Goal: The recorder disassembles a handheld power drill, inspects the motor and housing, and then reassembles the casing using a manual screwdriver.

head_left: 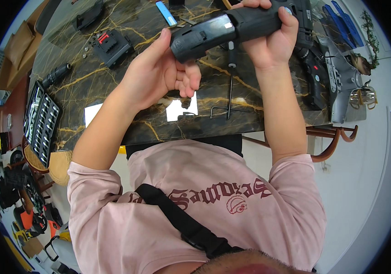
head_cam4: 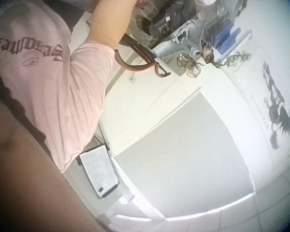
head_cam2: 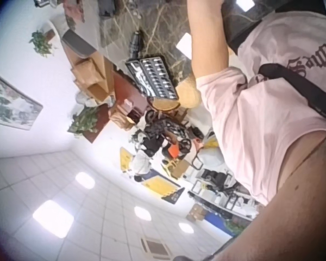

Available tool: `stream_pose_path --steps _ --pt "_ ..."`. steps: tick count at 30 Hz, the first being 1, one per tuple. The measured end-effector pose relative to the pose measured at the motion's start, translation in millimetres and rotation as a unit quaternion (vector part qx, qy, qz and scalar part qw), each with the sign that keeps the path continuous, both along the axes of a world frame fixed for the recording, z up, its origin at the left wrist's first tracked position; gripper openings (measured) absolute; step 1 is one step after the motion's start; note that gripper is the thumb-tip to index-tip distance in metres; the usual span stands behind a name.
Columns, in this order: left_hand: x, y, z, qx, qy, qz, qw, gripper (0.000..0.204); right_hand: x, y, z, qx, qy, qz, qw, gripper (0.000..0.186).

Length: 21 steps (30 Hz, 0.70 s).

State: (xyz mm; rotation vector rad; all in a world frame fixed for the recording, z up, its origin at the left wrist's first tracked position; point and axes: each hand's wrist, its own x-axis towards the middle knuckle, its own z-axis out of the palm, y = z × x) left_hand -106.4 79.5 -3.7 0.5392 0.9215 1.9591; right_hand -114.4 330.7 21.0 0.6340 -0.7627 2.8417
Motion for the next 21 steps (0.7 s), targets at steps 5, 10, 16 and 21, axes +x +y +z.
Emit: stream_pose_path --steps 5,10,16,21 --pt "5.1 1.9 0.7 0.013 -0.043 -0.050 0.998 0.075 -2.0 -0.1 -4.2 0.040 0.081 0.071 0.993 0.066" --pt "7.2 1.9 -3.1 0.004 -0.014 -0.047 0.999 0.074 9.7 -3.9 4.6 0.036 0.063 0.068 0.995 0.069" --pt "10.5 6.3 -2.7 -0.037 0.079 -0.013 0.996 0.074 0.6 0.9 -6.3 0.018 0.066 0.104 0.992 0.070" --pt "14.2 10.5 3.0 -0.052 0.109 0.026 0.992 0.082 10.5 -15.8 -4.6 0.022 0.044 0.114 0.992 0.070"
